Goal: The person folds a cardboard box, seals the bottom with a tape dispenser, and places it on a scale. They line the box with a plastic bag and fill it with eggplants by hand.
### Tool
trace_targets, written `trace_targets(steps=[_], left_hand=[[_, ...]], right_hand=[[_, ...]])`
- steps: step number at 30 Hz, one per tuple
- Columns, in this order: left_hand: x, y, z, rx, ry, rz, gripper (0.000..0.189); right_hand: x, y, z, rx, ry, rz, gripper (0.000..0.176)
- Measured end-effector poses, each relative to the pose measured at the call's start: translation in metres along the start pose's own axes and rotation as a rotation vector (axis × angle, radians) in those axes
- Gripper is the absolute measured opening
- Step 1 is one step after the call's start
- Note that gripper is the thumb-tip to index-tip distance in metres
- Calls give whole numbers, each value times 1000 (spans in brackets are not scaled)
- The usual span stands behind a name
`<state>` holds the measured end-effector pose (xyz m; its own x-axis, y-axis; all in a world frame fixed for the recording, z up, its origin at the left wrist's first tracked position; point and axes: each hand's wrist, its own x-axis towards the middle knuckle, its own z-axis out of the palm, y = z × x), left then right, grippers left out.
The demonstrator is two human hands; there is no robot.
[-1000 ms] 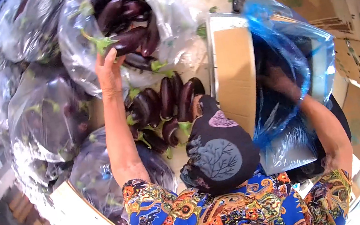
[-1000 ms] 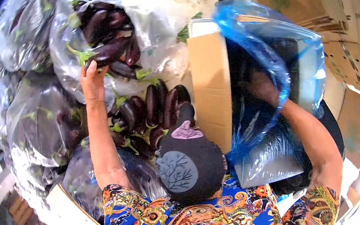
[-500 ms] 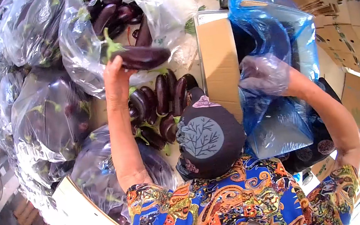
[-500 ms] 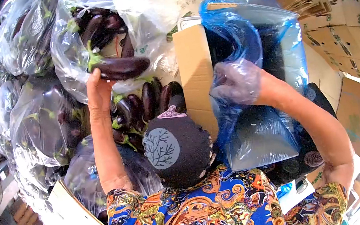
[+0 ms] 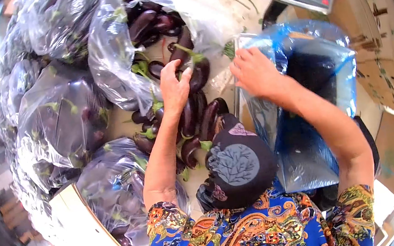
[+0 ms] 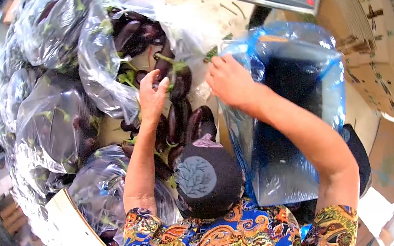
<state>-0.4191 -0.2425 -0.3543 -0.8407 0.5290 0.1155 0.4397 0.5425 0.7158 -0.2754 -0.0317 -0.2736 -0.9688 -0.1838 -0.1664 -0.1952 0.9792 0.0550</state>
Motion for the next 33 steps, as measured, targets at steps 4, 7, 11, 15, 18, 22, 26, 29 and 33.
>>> trace_targets(steps=[4,7,11,15,18,22,26,29,33], left_hand=[[38,-8,13,-196,26,-175,48],[81,1,35,-267,8,-260,66],[132,11,94,-375,-240,-132,47],[119,32,138,-414,-227,7,32],[101,24,142,-387,178,182,33],[98,-3,109,26,249,197,41],[116,-14,98,257,160,202,66],[138,-1,108,259,119,426,68],[150,2,133,247,234,449,72]], right_hand=[[5,-9,7,-13,-88,-67,27],[8,-7,-1,161,3,-63,24],[9,-8,0,419,297,42,25],[9,-6,-8,486,247,130,31],[9,-6,-11,517,218,122,32],[12,-6,-10,550,240,122,31],[13,-6,-13,564,235,130,30],[14,-7,-14,576,220,140,29],[11,-5,-11,571,247,118,29]])
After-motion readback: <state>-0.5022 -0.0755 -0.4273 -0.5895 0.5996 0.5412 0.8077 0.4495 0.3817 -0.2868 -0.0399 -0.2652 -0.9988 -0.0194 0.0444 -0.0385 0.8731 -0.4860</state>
